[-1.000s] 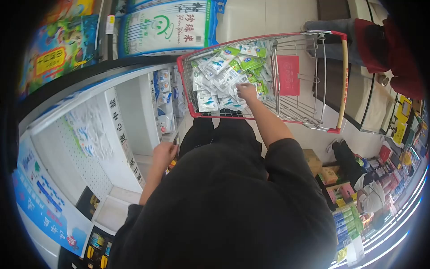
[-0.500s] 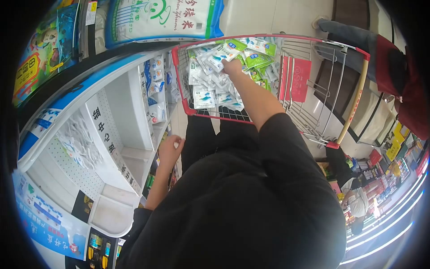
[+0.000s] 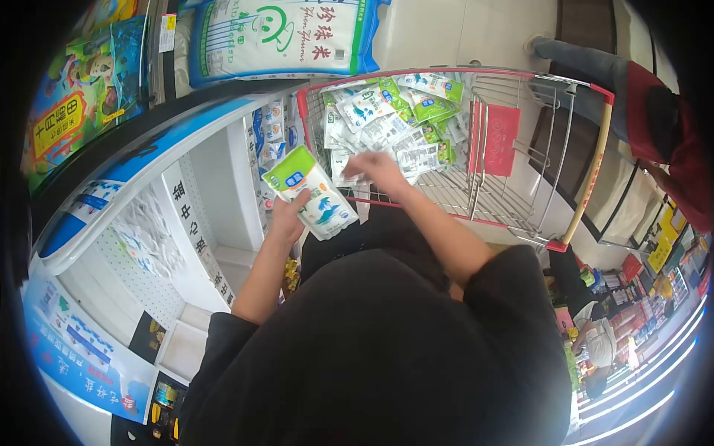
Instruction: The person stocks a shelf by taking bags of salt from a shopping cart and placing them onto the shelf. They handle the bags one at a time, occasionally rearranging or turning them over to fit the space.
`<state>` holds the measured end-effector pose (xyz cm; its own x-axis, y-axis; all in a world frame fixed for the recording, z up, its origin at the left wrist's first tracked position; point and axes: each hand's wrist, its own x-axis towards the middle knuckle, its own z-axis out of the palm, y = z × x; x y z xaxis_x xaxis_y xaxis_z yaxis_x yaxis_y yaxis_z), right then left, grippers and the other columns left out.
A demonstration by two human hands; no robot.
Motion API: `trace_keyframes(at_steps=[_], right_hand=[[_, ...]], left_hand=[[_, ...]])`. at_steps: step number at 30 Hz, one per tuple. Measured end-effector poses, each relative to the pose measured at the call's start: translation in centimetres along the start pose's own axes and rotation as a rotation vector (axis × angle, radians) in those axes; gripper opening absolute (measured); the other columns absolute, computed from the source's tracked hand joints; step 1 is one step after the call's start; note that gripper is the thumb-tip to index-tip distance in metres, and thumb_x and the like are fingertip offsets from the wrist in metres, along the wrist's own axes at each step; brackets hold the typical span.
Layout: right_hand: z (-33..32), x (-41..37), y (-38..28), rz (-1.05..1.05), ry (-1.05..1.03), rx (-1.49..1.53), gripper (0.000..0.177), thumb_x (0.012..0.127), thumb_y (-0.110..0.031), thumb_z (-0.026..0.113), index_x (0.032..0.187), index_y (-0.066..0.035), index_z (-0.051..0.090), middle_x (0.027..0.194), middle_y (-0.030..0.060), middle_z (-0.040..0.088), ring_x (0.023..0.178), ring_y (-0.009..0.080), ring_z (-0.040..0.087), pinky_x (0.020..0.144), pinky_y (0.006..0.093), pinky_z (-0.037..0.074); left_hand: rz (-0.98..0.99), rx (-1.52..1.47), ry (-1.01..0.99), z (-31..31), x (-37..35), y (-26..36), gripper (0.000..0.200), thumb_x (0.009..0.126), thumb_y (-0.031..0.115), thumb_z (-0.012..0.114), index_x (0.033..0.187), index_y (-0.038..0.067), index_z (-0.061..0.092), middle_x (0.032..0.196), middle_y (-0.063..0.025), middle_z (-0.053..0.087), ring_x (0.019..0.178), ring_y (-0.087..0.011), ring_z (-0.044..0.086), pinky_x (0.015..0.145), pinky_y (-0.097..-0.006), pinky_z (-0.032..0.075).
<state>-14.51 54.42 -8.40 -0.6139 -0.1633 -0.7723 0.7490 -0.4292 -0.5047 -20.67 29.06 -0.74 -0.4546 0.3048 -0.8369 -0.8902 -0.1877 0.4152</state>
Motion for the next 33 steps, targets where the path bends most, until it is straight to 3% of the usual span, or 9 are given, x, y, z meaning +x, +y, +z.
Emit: trace_keyframes(at_steps=[3,8,14,15,17,23,27,30,33], right_hand=[[-3.8,9.4,5.0,0.007,0.511,0.217,0.036,0.1,-0.028,0.071,0.103,0.008,0.073,0.099,0.0154,0.077,0.085,0.0194,0.074,0.073,0.0334,0.06],[-6.2,18.8,5.1,0.208,0.72,0.226,0.035,0.091,-0.018,0.084,0.111,0.006,0.068,0.103,0.0191,0.073,0.082,0.0268,0.074,0.069,0.0355,0.063],[-7.4,24.6,8.5,-0.135,0.8,0.333,0.035,0.085,-0.009,0.087,0.111,0.002,0.067,0.102,0.0156,0.074,0.078,0.0281,0.072,0.059,0.0404,0.058],[-7.6,25.1,7.8,0.002,0.887,0.302,0.032,0.085,-0.007,0.086,0.11,0.0,0.068,0.099,0.014,0.074,0.076,0.0262,0.072,0.059,0.0397,0.057],[-7.6,24.1,5.8,0.121,0.822,0.438,0.028,0.087,-0.008,0.085,0.109,-0.002,0.068,0.098,0.012,0.074,0.077,0.0251,0.072,0.059,0.039,0.059],[-7.6,18.4,6.6,0.034,0.626,0.272,0.028,0.09,-0.01,0.082,0.112,-0.003,0.066,0.1,0.0107,0.074,0.078,0.0227,0.073,0.059,0.0366,0.06],[-8.7,14.7,10.7,0.05,0.669,-0.048,0.046,0.089,-0.01,0.082,0.125,0.003,0.057,0.107,0.0151,0.071,0.089,0.0269,0.074,0.067,0.0392,0.062],[-5.8,8.3,8.6,-0.041,0.336,0.075,0.062,0.089,-0.01,0.082,0.137,0.011,0.05,0.123,0.0232,0.067,0.106,0.0326,0.072,0.086,0.0431,0.062],[-1.2,1.4,4.2,-0.084,0.113,0.02,0.052,0.093,-0.005,0.076,0.137,0.01,0.051,0.125,0.0216,0.068,0.108,0.0302,0.072,0.092,0.0405,0.061]], left_hand=[[0.028,-0.073,0.085,-0.9,-1.2,0.5,0.043,0.098,-0.003,0.067,0.139,0.001,0.056,0.133,-0.0108,0.067,0.119,-0.0233,0.068,0.103,-0.04,0.056],[0.106,0.019,0.177,-3.5,-4.4,0.0,0.045,0.098,-0.006,0.064,0.141,0.002,0.053,0.134,-0.012,0.065,0.121,-0.0264,0.067,0.105,-0.0445,0.055],[0.093,-0.008,0.213,-5.5,-6.5,-2.3,0.047,0.098,-0.008,0.063,0.142,0.002,0.051,0.134,-0.0128,0.064,0.122,-0.0267,0.066,0.105,-0.0448,0.056],[0.109,-0.019,0.213,-5.5,-6.6,-2.6,0.045,0.097,-0.007,0.066,0.139,0.002,0.054,0.131,-0.0112,0.067,0.119,-0.0241,0.067,0.103,-0.0419,0.056],[0.132,-0.037,0.216,-5.9,-6.4,-3.1,0.043,0.096,-0.006,0.07,0.136,0.003,0.058,0.128,-0.0096,0.069,0.117,-0.0215,0.069,0.101,-0.0389,0.057],[0.19,-0.057,0.173,-5.7,-6.9,-2.3,0.041,0.094,-0.002,0.074,0.133,0.002,0.061,0.123,-0.0096,0.071,0.111,-0.0192,0.071,0.098,-0.0355,0.057],[0.336,0.278,0.122,-5.3,-9.3,0.5,0.035,0.095,0.003,0.075,0.129,0.0,0.067,0.119,-0.007,0.073,0.105,-0.0168,0.071,0.095,-0.0333,0.057],[0.433,0.362,0.018,-6.3,-12.1,3.2,0.027,0.094,0.008,0.079,0.12,0.003,0.07,0.109,-0.0014,0.073,0.1,-0.0102,0.065,0.09,-0.0292,0.053],[0.647,0.516,0.04,-5.9,-16.9,8.6,0.032,0.092,0.009,0.082,0.122,0.003,0.071,0.112,-0.0048,0.076,0.099,-0.0129,0.07,0.089,-0.0316,0.056]])
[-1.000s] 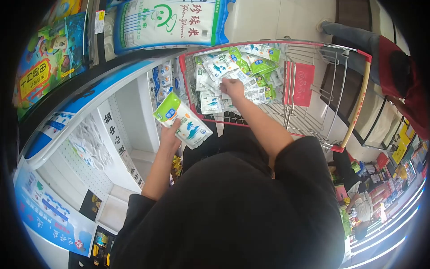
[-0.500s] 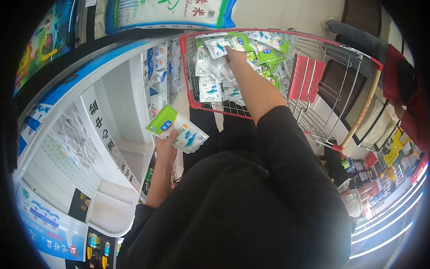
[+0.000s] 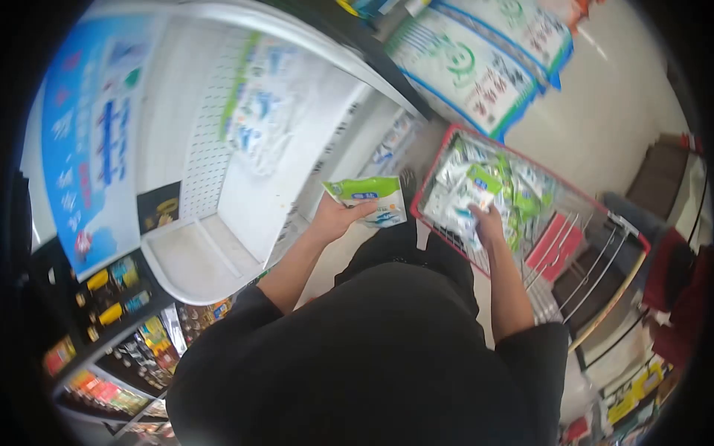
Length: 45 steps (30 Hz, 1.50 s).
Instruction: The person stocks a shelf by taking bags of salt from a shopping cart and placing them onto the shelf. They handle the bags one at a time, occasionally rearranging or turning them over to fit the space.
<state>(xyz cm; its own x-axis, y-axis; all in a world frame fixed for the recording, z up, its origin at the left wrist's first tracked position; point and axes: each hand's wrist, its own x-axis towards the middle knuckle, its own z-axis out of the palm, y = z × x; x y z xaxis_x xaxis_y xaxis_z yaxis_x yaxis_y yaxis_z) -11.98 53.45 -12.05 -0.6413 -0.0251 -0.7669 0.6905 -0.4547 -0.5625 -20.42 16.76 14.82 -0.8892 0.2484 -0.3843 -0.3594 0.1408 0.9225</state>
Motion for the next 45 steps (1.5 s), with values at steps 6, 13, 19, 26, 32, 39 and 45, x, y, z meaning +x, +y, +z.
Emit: trace_keyframes(at_steps=[6,13,19,26,32,39,45], right_hand=[[8.4,-11.7,-8.1,-0.099,-0.33,-0.014,0.056,0.096,-0.001,0.069,0.147,0.007,0.047,0.132,0.0174,0.068,0.115,0.0263,0.071,0.102,0.0421,0.057],[14.7,-17.3,-8.5,-0.24,-0.425,0.12,0.053,0.098,-0.009,0.071,0.144,0.005,0.05,0.13,0.0133,0.07,0.115,0.0232,0.071,0.103,0.0404,0.056],[17.4,-19.9,-7.8,-0.308,-0.443,0.202,0.051,0.097,-0.009,0.071,0.143,0.002,0.052,0.132,0.013,0.07,0.117,0.0256,0.07,0.104,0.0431,0.056],[17.6,-20.3,-8.1,-0.348,-0.334,0.175,0.055,0.097,-0.003,0.064,0.147,0.006,0.044,0.137,0.0184,0.065,0.122,0.0301,0.067,0.108,0.0466,0.052],[20.0,-21.4,-9.2,-0.339,-0.323,0.17,0.058,0.094,-0.007,0.07,0.148,0.0,0.047,0.128,0.0148,0.07,0.113,0.0276,0.071,0.102,0.0449,0.057],[20.4,-20.2,-9.4,-0.315,-0.342,0.176,0.055,0.097,-0.01,0.07,0.146,-0.001,0.047,0.128,0.0148,0.07,0.111,0.027,0.072,0.096,0.044,0.06],[21.9,-21.9,-10.6,-0.34,-0.325,0.12,0.057,0.097,-0.011,0.072,0.146,0.0,0.046,0.129,0.0151,0.069,0.111,0.0276,0.072,0.098,0.0449,0.059]], left_hand=[[0.179,-0.188,0.461,-7.0,-0.7,10.1,0.036,0.091,0.006,0.082,0.122,-0.004,0.068,0.116,-0.0117,0.076,0.102,-0.0182,0.072,0.092,-0.0346,0.058],[0.182,-0.565,0.58,-21.0,5.2,10.2,0.038,0.094,0.008,0.077,0.128,-0.002,0.064,0.123,-0.015,0.071,0.108,-0.0261,0.072,0.089,-0.0417,0.061],[0.071,-0.392,0.525,-25.9,8.8,9.4,0.043,0.094,0.019,0.078,0.128,-0.003,0.064,0.122,-0.0186,0.07,0.108,-0.029,0.073,0.087,-0.0458,0.06],[0.079,1.08,0.693,-22.4,4.3,13.5,0.079,0.083,0.063,0.077,0.129,-0.001,0.067,0.135,-0.023,0.065,0.126,-0.0319,0.063,0.106,-0.0499,0.049],[0.342,1.38,0.58,-21.7,7.9,9.4,0.106,0.087,0.082,0.057,0.162,0.01,0.037,0.169,-0.022,0.027,0.158,-0.0444,0.019,0.123,-0.0677,0.018],[0.155,1.291,0.631,-20.5,8.9,8.0,0.107,0.089,0.085,0.049,0.166,0.012,0.03,0.173,-0.0245,0.016,0.159,-0.049,0.009,0.121,-0.0741,0.016],[0.185,1.29,0.595,-21.0,8.5,8.3,0.105,0.091,0.083,0.048,0.165,0.011,0.031,0.173,-0.0245,0.014,0.16,-0.0478,0.006,0.12,-0.0751,0.015]])
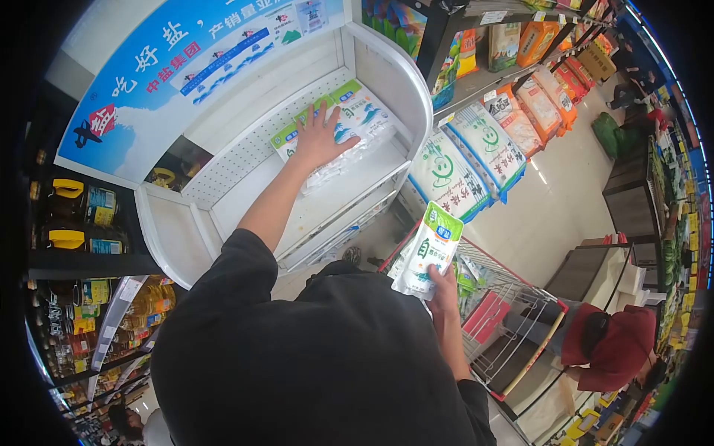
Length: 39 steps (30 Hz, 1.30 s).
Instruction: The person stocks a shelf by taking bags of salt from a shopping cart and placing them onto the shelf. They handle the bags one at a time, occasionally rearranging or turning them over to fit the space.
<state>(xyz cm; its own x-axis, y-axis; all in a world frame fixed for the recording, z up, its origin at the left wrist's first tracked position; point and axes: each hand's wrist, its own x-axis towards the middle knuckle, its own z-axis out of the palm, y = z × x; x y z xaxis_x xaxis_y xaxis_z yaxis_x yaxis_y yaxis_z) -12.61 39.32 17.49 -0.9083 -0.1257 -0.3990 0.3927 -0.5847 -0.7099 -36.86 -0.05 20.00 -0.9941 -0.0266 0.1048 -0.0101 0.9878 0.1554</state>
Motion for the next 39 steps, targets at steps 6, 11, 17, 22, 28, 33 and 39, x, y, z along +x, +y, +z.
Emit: trace_keyframes(at_steps=[6,11,17,22,28,33,39], right_hand=[[3.4,0.0,-2.3,-0.028,-0.1,-0.15,0.062,0.091,0.0,0.075,0.145,0.001,0.045,0.128,0.0152,0.069,0.113,0.0262,0.071,0.099,0.0425,0.058],[7.8,0.7,-3.9,-0.036,-0.211,-0.524,0.053,0.091,0.0,0.078,0.138,0.003,0.054,0.124,0.0131,0.071,0.109,0.0201,0.071,0.096,0.037,0.058],[9.8,2.7,-3.5,-0.065,-0.228,-0.655,0.031,0.096,-0.005,0.075,0.122,0.008,0.065,0.108,0.0148,0.076,0.096,0.019,0.074,0.085,0.0339,0.061],[10.3,3.3,-3.4,0.046,-0.236,-0.564,0.018,0.102,-0.005,0.066,0.113,0.008,0.067,0.092,0.0192,0.076,0.08,0.0231,0.076,0.073,0.0337,0.063],[8.3,3.1,-2.8,0.044,-0.123,-0.546,0.023,0.103,-0.011,0.066,0.117,0.007,0.067,0.093,0.0179,0.076,0.083,0.023,0.076,0.072,0.0332,0.062],[5.5,2.9,-1.7,0.04,-0.036,-0.502,0.025,0.103,-0.012,0.066,0.119,0.007,0.066,0.094,0.0173,0.076,0.085,0.0228,0.075,0.072,0.0332,0.062],[4.9,2.5,-1.8,0.038,0.033,-0.487,0.026,0.103,-0.013,0.066,0.122,0.006,0.065,0.095,0.0161,0.075,0.087,0.0226,0.075,0.075,0.0337,0.062]], left_hand=[[0.296,-0.428,0.413,-3.0,-4.8,3.3,0.072,0.09,0.058,0.074,0.137,0.004,0.065,0.14,-0.0222,0.064,0.131,-0.038,0.059,0.108,-0.0545,0.046],[0.162,-1.346,-0.426,-4.4,-13.9,12.0,0.039,0.09,0.022,0.085,0.119,-0.001,0.073,0.106,-0.0082,0.079,0.093,-0.0126,0.073,0.084,-0.0324,0.058],[-0.065,-1.741,-0.268,-5.0,-14.5,9.9,0.029,0.095,0.011,0.078,0.12,-0.002,0.074,0.115,-0.0101,0.077,0.102,-0.015,0.072,0.09,-0.0319,0.058],[-0.442,-1.686,0.117,-5.9,-10.2,1.5,0.039,0.094,0.014,0.08,0.126,-0.003,0.068,0.119,-0.0129,0.075,0.102,-0.0191,0.073,0.088,-0.0349,0.06],[-0.644,-1.722,0.187,-2.7,-4.5,-7.9,0.041,0.09,0.019,0.084,0.121,-0.003,0.07,0.114,-0.0144,0.076,0.097,-0.0235,0.076,0.08,-0.0363,0.063],[-0.63,-1.209,0.054,-2.7,-2.9,-8.5,0.039,0.084,0.029,0.088,0.102,-0.003,0.077,0.095,-0.0146,0.079,0.074,-0.0204,0.077,0.063,-0.0338,0.062],[-0.613,-0.955,0.094,-2.1,-3.4,-9.1,0.048,0.082,0.044,0.087,0.083,-0.003,0.077,0.069,-0.0108,0.074,0.055,-0.0172,0.07,0.051,-0.0303,0.055]])
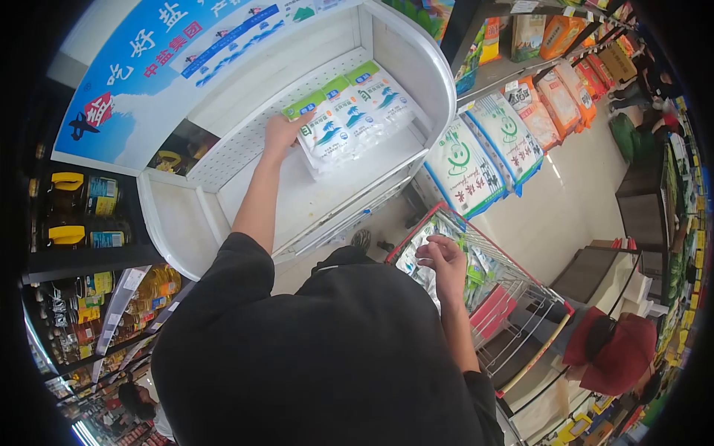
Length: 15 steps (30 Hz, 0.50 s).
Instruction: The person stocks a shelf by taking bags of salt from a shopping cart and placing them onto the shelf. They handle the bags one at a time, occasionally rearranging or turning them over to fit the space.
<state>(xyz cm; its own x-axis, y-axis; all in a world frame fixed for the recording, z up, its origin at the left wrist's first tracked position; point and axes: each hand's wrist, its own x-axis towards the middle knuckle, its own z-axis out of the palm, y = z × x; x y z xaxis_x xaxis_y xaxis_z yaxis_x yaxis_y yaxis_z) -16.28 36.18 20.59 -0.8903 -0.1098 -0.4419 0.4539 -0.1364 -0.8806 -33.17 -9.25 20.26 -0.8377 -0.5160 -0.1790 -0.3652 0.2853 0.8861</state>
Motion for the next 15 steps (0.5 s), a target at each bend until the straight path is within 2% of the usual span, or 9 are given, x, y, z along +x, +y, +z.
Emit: trace_keyframes(at_steps=[10,12,13,15], right_hand=[[-0.1,0.2,0.2,0.016,-0.031,-0.031,0.028,0.103,-0.014,0.066,0.122,0.007,0.065,0.096,0.0176,0.075,0.09,0.0236,0.075,0.077,0.0331,0.062],[0.0,0.1,0.0,0.002,-0.035,-0.029,0.028,0.103,-0.015,0.066,0.121,0.006,0.065,0.097,0.018,0.076,0.09,0.0237,0.075,0.076,0.0327,0.061],[0.0,0.2,0.0,0.0,-0.036,-0.025,0.028,0.103,-0.015,0.066,0.121,0.006,0.065,0.097,0.018,0.076,0.09,0.0237,0.075,0.076,0.0327,0.061],[-0.1,0.3,0.1,0.014,-0.042,-0.046,0.027,0.103,-0.015,0.066,0.121,0.005,0.065,0.097,0.0183,0.076,0.09,0.0234,0.075,0.076,0.0324,0.061]], left_hand=[[-0.002,0.182,0.034,-0.4,-0.2,-0.2,0.055,0.08,0.051,0.086,0.069,-0.001,0.074,0.059,-0.0097,0.069,0.044,-0.0173,0.062,0.046,-0.0314,0.048],[-0.036,0.232,-0.003,-0.5,0.7,-1.1,0.058,0.079,0.056,0.086,0.078,-0.001,0.075,0.066,-0.0112,0.072,0.051,-0.0218,0.067,0.051,-0.0377,0.051],[-0.032,0.234,-0.002,-0.5,0.1,-0.2,0.058,0.079,0.056,0.086,0.078,-0.001,0.075,0.066,-0.0112,0.072,0.051,-0.0218,0.067,0.051,-0.0377,0.051],[-0.004,0.717,0.213,-0.1,-2.3,2.2,0.066,0.076,0.061,0.086,0.093,-0.002,0.074,0.097,-0.018,0.077,0.087,-0.0272,0.075,0.071,-0.0432,0.056]])
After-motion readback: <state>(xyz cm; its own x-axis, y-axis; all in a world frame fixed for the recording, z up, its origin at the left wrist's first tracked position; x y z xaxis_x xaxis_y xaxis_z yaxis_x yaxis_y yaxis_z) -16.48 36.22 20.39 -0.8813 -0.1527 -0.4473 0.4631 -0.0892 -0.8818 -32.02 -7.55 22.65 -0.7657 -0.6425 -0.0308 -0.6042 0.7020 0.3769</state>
